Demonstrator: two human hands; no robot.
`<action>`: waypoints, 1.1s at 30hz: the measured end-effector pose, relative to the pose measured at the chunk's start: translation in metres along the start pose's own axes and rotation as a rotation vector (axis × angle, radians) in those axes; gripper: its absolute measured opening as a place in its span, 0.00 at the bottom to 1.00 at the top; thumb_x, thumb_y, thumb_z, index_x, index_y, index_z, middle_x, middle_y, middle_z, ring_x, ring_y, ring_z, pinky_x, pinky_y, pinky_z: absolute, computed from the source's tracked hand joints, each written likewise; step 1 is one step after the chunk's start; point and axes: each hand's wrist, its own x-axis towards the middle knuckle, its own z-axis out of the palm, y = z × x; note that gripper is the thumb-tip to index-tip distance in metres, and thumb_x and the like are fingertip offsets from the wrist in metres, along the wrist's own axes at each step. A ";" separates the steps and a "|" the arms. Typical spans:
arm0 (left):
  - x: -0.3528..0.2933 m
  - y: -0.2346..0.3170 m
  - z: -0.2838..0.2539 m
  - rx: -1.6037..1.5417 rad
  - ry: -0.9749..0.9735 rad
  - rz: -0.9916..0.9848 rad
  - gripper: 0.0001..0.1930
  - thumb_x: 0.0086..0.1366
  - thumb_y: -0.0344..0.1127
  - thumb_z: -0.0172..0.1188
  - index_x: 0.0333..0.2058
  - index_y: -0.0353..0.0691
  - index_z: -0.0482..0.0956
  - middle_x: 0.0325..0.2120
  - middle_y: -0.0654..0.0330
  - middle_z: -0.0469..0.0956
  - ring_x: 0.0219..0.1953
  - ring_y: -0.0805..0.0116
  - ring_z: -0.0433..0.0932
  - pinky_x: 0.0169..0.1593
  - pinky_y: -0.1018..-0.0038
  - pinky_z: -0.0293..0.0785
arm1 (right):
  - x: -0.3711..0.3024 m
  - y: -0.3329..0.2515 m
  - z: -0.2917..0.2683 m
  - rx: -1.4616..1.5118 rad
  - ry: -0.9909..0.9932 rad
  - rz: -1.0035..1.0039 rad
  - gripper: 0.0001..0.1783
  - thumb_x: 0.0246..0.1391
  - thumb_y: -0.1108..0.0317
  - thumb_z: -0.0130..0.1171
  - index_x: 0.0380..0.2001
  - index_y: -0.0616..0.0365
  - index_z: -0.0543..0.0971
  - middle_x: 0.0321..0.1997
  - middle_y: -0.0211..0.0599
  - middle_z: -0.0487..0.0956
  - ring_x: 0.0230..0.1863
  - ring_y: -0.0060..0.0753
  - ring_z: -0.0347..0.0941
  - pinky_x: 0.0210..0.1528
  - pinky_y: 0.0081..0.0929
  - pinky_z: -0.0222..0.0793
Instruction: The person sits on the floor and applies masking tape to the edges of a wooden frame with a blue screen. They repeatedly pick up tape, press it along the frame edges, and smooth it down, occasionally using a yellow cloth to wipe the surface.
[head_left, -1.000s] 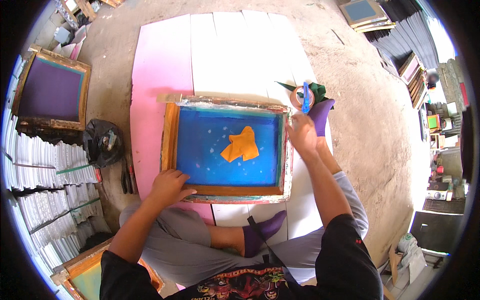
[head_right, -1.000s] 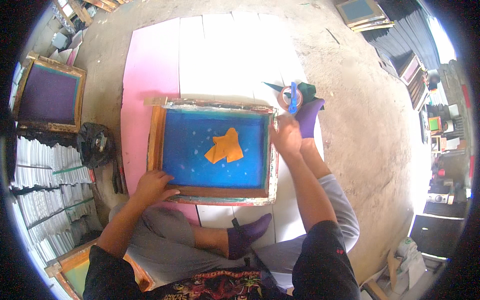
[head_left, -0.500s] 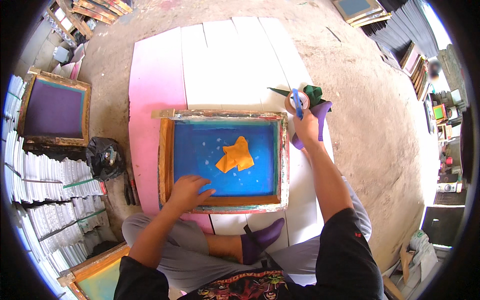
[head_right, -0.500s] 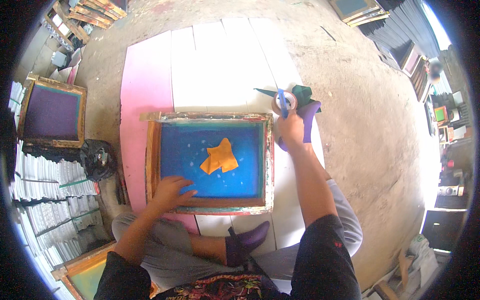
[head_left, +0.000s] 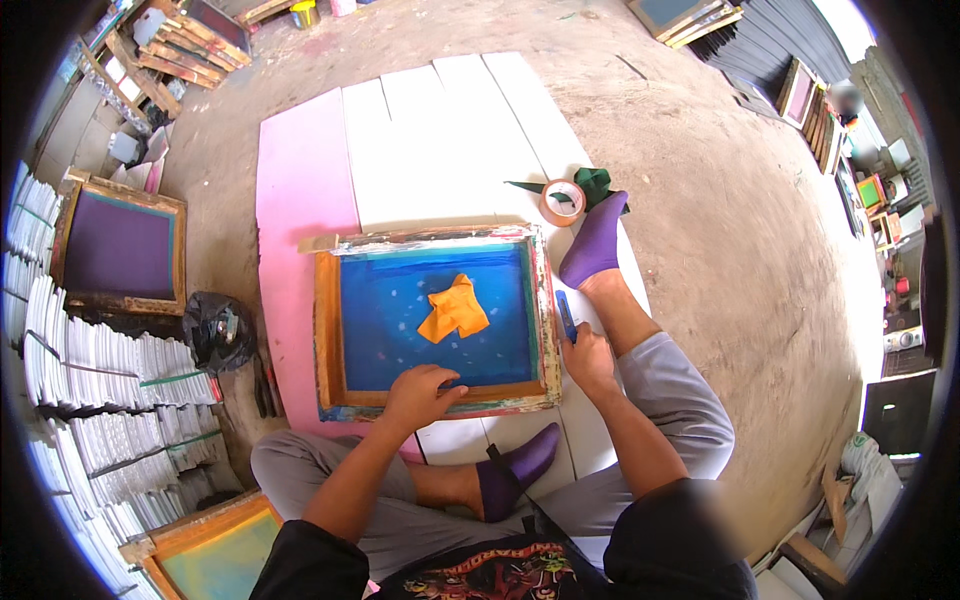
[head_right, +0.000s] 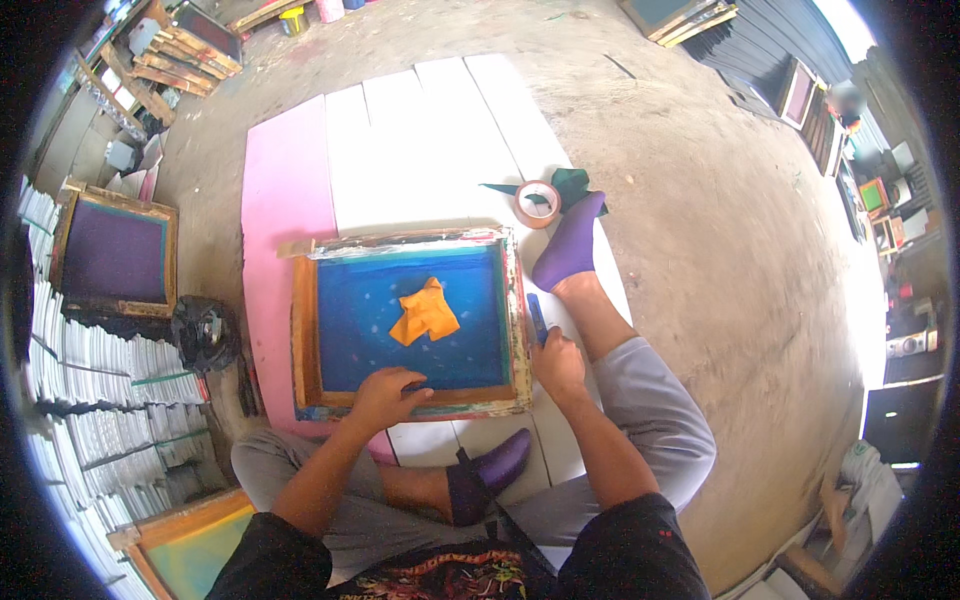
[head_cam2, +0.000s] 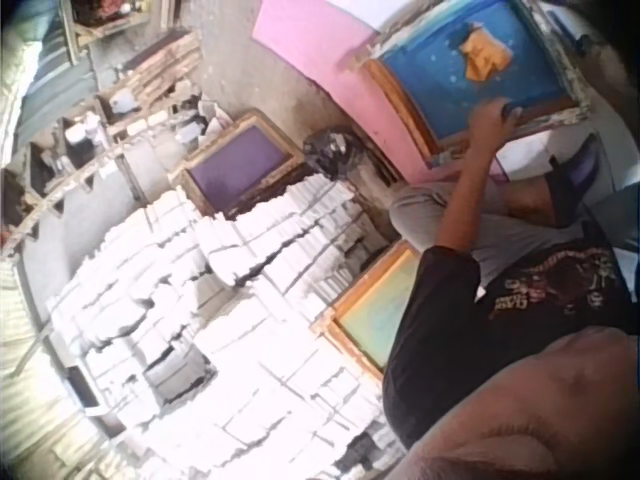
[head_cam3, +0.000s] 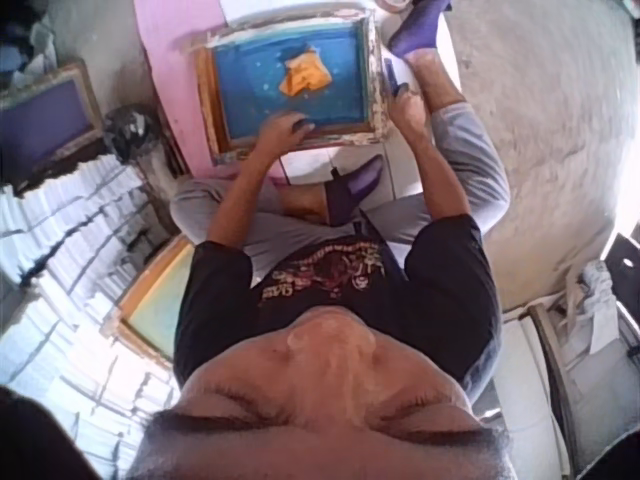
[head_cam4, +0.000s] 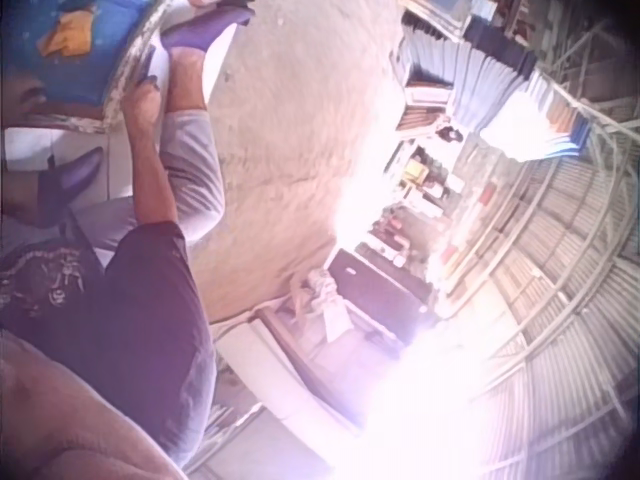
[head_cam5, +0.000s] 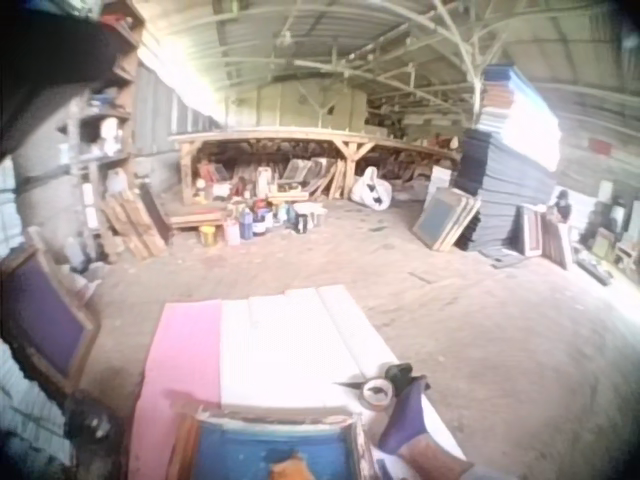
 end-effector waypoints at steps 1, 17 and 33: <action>0.001 0.002 0.001 0.013 -0.017 -0.006 0.17 0.62 0.46 0.71 0.42 0.40 0.87 0.35 0.52 0.85 0.39 0.50 0.83 0.43 0.57 0.79 | -0.001 0.006 0.003 -0.020 0.010 -0.001 0.19 0.57 0.58 0.65 0.38 0.66 0.77 0.34 0.65 0.84 0.38 0.67 0.84 0.42 0.57 0.80; 0.026 0.019 0.006 -0.098 0.015 -0.112 0.18 0.65 0.48 0.70 0.44 0.39 0.88 0.40 0.52 0.87 0.39 0.55 0.86 0.44 0.61 0.81 | 0.201 -0.051 -0.030 -0.185 0.247 -0.244 0.21 0.56 0.66 0.65 0.54 0.54 0.79 0.61 0.45 0.75 0.52 0.56 0.78 0.55 0.49 0.76; 0.032 0.057 -0.048 -0.628 0.250 -0.247 0.21 0.71 0.46 0.66 0.50 0.32 0.84 0.39 0.55 0.86 0.43 0.64 0.85 0.45 0.69 0.79 | 0.057 -0.077 -0.112 1.142 -0.293 -0.425 0.10 0.64 0.77 0.62 0.47 0.62 0.83 0.37 0.28 0.83 0.36 0.22 0.78 0.40 0.24 0.76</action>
